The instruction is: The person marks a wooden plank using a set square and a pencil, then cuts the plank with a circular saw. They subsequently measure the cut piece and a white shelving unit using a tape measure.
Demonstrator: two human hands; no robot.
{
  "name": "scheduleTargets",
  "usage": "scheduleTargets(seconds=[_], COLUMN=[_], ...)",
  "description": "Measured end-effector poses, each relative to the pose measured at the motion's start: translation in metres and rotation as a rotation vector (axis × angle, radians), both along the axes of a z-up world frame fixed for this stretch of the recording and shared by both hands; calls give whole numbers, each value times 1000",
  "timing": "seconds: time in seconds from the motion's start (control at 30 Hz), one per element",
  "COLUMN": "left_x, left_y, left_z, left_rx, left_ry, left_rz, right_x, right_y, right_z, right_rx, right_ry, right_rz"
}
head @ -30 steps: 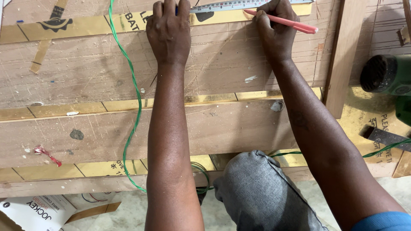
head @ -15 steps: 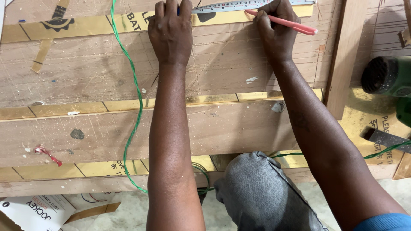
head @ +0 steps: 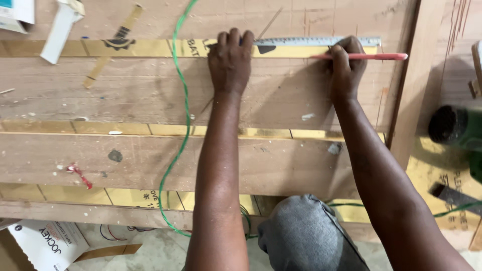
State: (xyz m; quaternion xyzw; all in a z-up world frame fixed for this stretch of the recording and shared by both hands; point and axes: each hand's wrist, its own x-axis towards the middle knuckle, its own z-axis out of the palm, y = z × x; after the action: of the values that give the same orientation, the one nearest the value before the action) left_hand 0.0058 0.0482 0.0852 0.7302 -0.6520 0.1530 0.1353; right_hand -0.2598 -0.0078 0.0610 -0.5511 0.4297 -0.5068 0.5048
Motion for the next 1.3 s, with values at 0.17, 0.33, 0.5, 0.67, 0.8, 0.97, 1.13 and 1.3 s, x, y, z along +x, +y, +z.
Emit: scheduleTargets(seconds=[0.17, 0.33, 0.5, 0.67, 0.8, 0.97, 1.13, 1.3], left_x=[-1, 7, 17, 24, 49, 99, 116, 102], left_y=[-6, 11, 86, 196, 251, 275, 278, 283], left_z=[7, 46, 96, 111, 110, 111, 115, 114], left_rx=[17, -95, -138, 1, 123, 125, 67, 192], left_ry=[74, 276, 841, 863, 932, 854, 849, 906], left_rz=[4, 99, 277, 493, 807, 980, 990, 824], right_x=[0, 1, -1, 4, 14, -8, -26, -27], right_y=[0, -3, -9, -11, 36, 161, 200, 203], right_z=[2, -4, -14, -6, 42, 82, 72, 62], right_rx=[-5, 19, 2, 83, 97, -203, -541, -534], right_ry=[72, -40, 10, -84, 10, 434, 837, 847], right_rz=[20, 23, 4, 72, 179, 394, 430, 365])
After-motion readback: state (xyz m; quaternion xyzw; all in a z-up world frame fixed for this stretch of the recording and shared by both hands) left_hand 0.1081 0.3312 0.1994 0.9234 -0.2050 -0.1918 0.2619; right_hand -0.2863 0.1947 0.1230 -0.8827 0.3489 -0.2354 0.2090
